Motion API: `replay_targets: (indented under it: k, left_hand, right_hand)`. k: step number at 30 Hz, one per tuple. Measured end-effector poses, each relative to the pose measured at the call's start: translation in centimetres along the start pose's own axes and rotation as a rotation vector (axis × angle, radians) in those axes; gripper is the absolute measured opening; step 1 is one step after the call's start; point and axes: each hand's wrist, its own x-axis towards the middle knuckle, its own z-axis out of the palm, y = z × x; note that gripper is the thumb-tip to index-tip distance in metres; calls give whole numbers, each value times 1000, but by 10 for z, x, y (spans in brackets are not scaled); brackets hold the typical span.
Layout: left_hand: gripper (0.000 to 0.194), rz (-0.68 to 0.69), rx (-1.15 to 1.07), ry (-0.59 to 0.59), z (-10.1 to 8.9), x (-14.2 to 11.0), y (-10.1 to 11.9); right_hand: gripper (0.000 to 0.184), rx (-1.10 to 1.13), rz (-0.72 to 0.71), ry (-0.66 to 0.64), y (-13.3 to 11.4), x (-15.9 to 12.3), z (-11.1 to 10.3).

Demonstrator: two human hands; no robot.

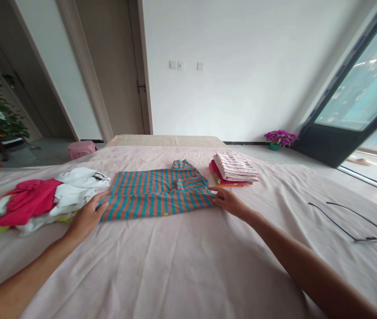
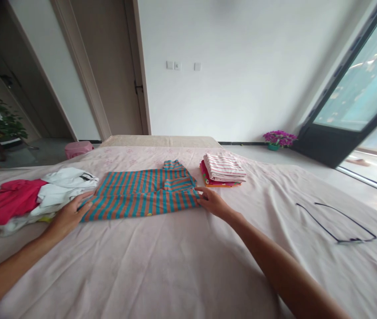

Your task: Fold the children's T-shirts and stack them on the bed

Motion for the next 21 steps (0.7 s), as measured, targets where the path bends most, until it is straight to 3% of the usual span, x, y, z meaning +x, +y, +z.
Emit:
replay_targets:
  k: [3,7,9,11,13,17,21]
  left_hand:
    - [54,79,21,-86,-6,-16,-3]
    - [44,94,166,-246,-20,-45,-5]
    - [41,116,304,-235,-28,-52,5]
    - [39,172,433,-157,-34,-52,24]
    - [36,259,478,-107,-34,-49,49]
    - [31,431,339,-152,-8,-45,91]
    - [36,539,221,-224,27,-52,102]
  right_hand:
    - [52,48,-25,-86,-4,-15,-16]
    - [47,-76,81,-331,-13,-41,-35]
    - [40,-246,120,-306,-21,-46,-39]
    - [36,-433,106,-152,-32,-40,-37]
    - [34,-545,32,-42,-46,-27,-29]
    - [34,-585,-122,-40,-69,10,4]
    - [36,-606,-204,-50,-74,36,44]
